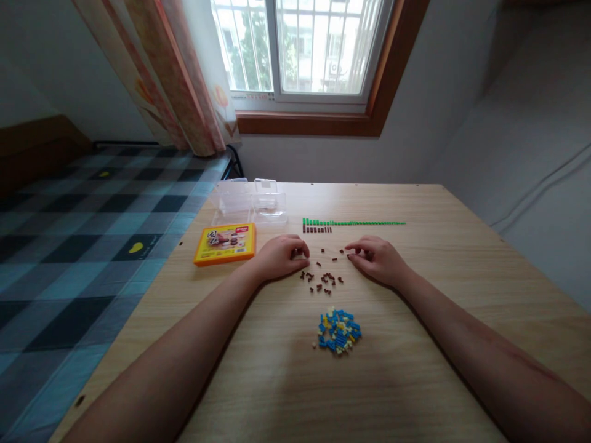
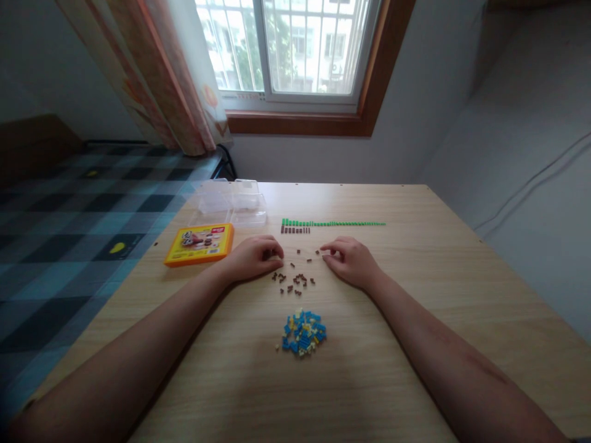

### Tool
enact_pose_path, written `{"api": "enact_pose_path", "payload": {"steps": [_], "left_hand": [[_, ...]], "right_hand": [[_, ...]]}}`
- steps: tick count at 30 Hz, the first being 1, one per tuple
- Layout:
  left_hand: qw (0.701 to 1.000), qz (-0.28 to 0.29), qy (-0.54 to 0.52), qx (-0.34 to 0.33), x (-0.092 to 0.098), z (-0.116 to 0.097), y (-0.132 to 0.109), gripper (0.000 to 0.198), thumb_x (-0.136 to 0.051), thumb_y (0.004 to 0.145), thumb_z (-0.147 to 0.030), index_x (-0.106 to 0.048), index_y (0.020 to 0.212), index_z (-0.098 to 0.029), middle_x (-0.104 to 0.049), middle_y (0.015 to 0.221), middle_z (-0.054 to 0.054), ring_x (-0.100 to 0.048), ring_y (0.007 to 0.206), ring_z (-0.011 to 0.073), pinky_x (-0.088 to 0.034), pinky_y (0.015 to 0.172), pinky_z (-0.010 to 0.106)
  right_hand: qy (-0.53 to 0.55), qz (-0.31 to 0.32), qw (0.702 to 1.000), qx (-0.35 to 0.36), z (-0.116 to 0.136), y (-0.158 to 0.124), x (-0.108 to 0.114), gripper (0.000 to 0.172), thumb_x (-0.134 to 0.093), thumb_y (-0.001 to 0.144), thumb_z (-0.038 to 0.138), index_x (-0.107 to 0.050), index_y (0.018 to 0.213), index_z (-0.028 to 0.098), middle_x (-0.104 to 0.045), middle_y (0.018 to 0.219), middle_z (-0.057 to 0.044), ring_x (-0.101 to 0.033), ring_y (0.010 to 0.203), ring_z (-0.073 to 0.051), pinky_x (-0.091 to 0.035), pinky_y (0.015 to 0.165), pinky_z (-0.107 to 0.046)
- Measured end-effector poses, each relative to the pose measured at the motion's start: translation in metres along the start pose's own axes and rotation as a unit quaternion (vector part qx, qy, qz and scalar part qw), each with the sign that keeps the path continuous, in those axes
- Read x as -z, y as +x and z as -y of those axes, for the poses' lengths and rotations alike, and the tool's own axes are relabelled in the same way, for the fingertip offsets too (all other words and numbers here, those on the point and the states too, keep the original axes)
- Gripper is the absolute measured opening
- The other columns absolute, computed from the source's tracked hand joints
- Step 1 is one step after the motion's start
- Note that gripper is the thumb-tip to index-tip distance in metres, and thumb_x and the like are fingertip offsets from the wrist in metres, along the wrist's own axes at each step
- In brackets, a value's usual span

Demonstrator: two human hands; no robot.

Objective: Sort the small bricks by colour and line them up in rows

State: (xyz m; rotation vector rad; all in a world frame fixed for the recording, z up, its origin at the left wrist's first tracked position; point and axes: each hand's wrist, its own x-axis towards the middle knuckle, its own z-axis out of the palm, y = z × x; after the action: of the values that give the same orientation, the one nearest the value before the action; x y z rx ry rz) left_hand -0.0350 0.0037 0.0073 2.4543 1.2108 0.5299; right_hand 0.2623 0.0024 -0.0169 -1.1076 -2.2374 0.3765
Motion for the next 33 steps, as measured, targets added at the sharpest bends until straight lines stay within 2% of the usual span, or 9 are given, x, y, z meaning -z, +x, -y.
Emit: {"api": "enact_pose_path", "payload": {"steps": [5,11,17,19,22,26,29,33], "left_hand": [[0.998,-0.003,0.066,-0.003,-0.005,-0.001,0.000,0.021,-0.070,0.081,-0.038,-0.065,0.094,-0.022,-0.066,0.084,0.002,-0.061,0.079,0.0194,-0.045,0.071,0.031],[0.989,0.005,0.143,-0.030,-0.009,-0.006,-0.001,0.031,-0.068,0.085,-0.049,-0.059,0.095,-0.021,-0.067,0.091,0.005,-0.061,0.086,0.0231,-0.045,0.073,0.033],[0.982,0.019,0.179,-0.054,-0.007,-0.017,-0.001,0.039,-0.063,0.087,-0.059,-0.057,0.091,-0.020,-0.065,0.093,0.007,-0.060,0.086,0.0245,-0.044,0.071,0.034],[0.982,0.018,0.179,-0.050,-0.007,-0.017,-0.001,0.037,-0.062,0.088,-0.057,-0.058,0.090,-0.020,-0.065,0.092,0.007,-0.060,0.085,0.0240,-0.044,0.070,0.034],[0.986,0.007,0.162,-0.046,-0.008,-0.015,-0.001,0.025,-0.060,0.091,-0.044,-0.061,0.088,-0.020,-0.066,0.089,0.006,-0.060,0.084,0.0226,-0.044,0.070,0.033],[0.996,-0.016,0.082,-0.043,-0.009,-0.010,-0.001,0.012,-0.060,0.089,-0.027,-0.069,0.086,-0.021,-0.067,0.085,0.003,-0.060,0.080,0.0187,-0.044,0.070,0.030],[0.999,-0.020,0.019,-0.018,-0.009,-0.009,-0.001,0.015,-0.062,0.086,-0.022,-0.076,0.091,-0.023,-0.068,0.082,0.003,-0.060,0.074,0.0157,-0.044,0.068,0.027],[1.000,-0.013,0.003,-0.013,-0.008,-0.011,-0.002,0.021,-0.062,0.089,-0.025,-0.079,0.102,-0.026,-0.070,0.087,0.003,-0.061,0.071,0.0138,-0.045,0.068,0.027]], "right_hand": [[-0.002,0.019,1.000,0.019,0.001,-0.001,0.002,0.023,-0.066,0.085,0.023,-0.076,0.105,0.022,-0.067,0.079,-0.004,-0.059,0.076,-0.019,-0.046,0.075,-0.033],[0.017,0.006,1.000,0.018,0.006,-0.001,0.003,0.021,-0.060,0.091,0.025,-0.077,0.104,0.021,-0.069,0.087,-0.007,-0.061,0.082,-0.021,-0.048,0.077,-0.035],[0.003,-0.019,0.997,0.074,0.007,-0.001,-0.002,0.021,-0.059,0.088,0.019,-0.077,0.099,0.022,-0.069,0.092,-0.009,-0.060,0.090,-0.024,-0.048,0.085,-0.042],[-0.015,-0.024,0.996,0.088,0.008,-0.001,-0.002,0.023,-0.059,0.086,0.017,-0.077,0.098,0.023,-0.068,0.097,-0.009,-0.059,0.094,-0.025,-0.048,0.088,-0.044],[-0.023,-0.034,0.995,0.093,0.009,-0.001,-0.001,0.026,-0.057,0.084,0.015,-0.077,0.099,0.024,-0.066,0.114,-0.009,-0.057,0.108,-0.027,-0.046,0.097,-0.048],[-0.007,-0.041,0.995,0.094,0.008,-0.002,-0.001,0.031,-0.055,0.084,0.014,-0.078,0.100,0.025,-0.060,0.134,-0.008,-0.049,0.128,-0.030,-0.039,0.109,-0.056],[-0.005,-0.027,0.995,0.100,0.004,-0.003,-0.002,0.030,-0.055,0.083,0.015,-0.079,0.099,0.025,-0.059,0.139,-0.008,-0.043,0.137,-0.032,-0.036,0.113,-0.058],[-0.021,0.003,0.995,0.099,0.001,-0.004,-0.005,0.029,-0.057,0.087,0.019,-0.080,0.103,0.025,-0.054,0.148,-0.008,-0.036,0.144,-0.033,-0.032,0.116,-0.059]]}}
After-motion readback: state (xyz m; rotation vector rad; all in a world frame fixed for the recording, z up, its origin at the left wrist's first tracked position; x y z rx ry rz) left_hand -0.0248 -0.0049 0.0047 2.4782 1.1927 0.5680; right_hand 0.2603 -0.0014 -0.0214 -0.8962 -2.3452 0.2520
